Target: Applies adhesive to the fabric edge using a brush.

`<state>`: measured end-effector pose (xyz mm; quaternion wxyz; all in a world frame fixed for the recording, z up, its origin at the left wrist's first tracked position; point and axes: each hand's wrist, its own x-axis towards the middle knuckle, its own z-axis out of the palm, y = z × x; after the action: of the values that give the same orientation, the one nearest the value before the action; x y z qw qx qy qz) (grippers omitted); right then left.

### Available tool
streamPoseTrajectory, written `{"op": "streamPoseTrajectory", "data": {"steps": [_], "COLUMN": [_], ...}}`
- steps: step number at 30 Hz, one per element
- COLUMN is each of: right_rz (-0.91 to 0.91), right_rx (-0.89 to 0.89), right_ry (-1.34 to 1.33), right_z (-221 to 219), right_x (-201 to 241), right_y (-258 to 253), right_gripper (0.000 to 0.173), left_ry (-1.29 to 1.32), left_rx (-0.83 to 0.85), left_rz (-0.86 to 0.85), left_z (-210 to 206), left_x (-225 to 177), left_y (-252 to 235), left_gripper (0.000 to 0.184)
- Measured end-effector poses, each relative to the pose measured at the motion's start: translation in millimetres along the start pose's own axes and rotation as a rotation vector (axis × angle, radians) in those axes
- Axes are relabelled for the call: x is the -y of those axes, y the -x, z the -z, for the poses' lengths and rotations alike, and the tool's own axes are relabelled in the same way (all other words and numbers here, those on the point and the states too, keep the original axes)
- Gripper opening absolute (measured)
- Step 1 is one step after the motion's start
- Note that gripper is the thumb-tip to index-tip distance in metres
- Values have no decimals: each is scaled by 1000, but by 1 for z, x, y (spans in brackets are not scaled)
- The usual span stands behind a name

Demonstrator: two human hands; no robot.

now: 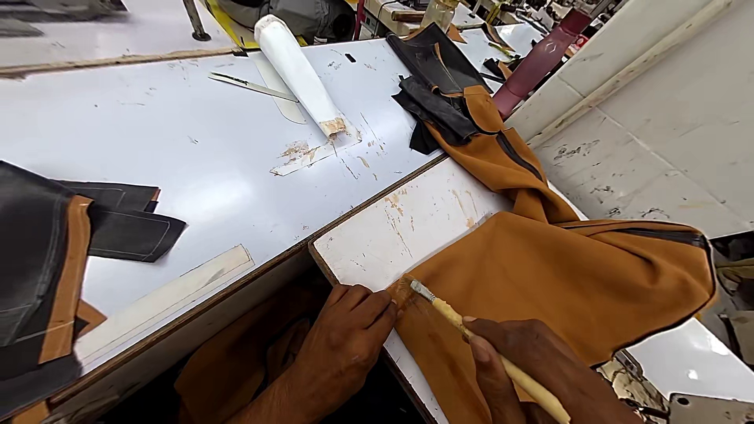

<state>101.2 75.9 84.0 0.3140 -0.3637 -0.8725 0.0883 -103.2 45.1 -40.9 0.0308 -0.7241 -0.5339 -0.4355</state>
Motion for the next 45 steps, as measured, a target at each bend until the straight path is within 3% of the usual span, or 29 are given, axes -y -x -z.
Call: {"op": "streamPoseTrajectory", "data": {"steps": [12,19,23,28,32,37,42,45], "right_rz": [-11,-34,-35,-83,-66,-154,-155,-203], "right_rx": [3,-148,-173,-91,-135,58,9,115], "right_ry": [9,-67,-111,-8,-21,106,52,49], "right_z": [-2,2,-4,-3,5,29,43,43], "right_x": [-1,-1,-3,-3,2,9,13,8], "right_y": [2,10,16,15,13,19,28,39], "right_gripper": [25,24,24,27,28,30,30,30], "left_ry": [-12,99,64,1,10,21,28,29], "left_rx": [-7,-66,-27,52,56,52,57,65], "left_rz": [12,283,254,252,263,268,265,270], "left_z": [0,2,2,6,8,8,9,10], "left_x": [-1,-9,-8,-2,-2,-3,-3,-3], "left_y": [-1,-6,-5,-3,-5,-6,-7,-7], "left_gripper": [19,22,18,31,30,28,28,29]}}
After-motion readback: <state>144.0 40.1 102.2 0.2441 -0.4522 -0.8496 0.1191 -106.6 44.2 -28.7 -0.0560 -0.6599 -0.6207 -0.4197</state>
